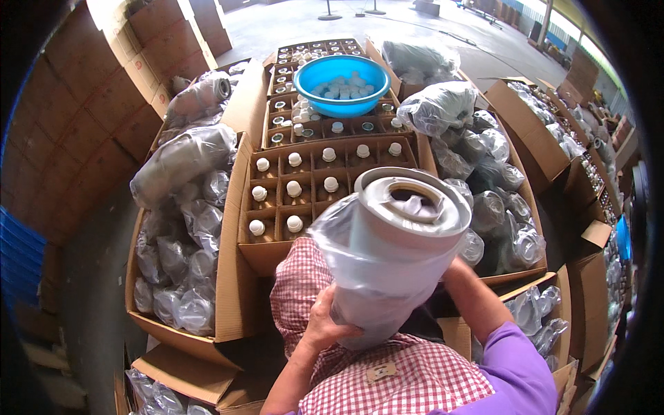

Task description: The person repeatedly picks up stacks of light-blue cylindrical containers, places them into clear plastic bags, and puts the bags into a cardboard box. The person also handles small white bottle caps from a blue basin and places them into the containers.

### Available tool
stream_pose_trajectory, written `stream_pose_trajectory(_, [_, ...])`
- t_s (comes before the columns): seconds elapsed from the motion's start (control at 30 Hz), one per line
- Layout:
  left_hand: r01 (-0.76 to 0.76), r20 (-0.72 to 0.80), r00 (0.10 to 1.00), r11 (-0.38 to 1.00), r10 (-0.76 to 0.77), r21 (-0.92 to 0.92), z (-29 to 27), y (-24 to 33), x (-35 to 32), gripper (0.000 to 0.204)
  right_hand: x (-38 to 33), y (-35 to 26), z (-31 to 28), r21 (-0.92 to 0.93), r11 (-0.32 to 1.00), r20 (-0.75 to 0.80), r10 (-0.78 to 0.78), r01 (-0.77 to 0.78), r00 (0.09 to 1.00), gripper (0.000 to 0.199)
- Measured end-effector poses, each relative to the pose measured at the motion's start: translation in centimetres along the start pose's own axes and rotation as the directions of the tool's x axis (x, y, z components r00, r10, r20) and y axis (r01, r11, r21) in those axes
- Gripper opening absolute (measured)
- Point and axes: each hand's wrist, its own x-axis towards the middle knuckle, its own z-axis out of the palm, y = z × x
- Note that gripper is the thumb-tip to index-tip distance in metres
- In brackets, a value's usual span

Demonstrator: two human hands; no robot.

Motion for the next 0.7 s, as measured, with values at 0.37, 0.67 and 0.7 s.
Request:
stream_pose_trajectory(0.37, [0.252, 0.109, 0.938, 0.866, -0.328, 0.433, 1.0, 2.3, -1.8, 0.062, 9.1, -15.0, 2.6, -0.591, 0.749, 0.418, -0.032, 0.299, 0.908, 0.03])
stream_pose_trajectory(0.67, [-0.36, -0.313, 0.896, 0.928, 0.315, -0.098, -11.3, 10.3, 3.2, 0.021, 12.1, -14.1, 11.3, -0.305, 0.813, 0.644, -0.208, 0.497, 0.736, 0.045])
stream_pose_trajectory(0.7, [-0.557, -0.381, 0.796, 0.815, 0.47, -0.16, -13.0, 10.7, 6.5, 0.032, 12.3, -14.8, 12.1, -0.288, 0.796, 0.685, -0.218, 0.533, 0.695, 0.041])
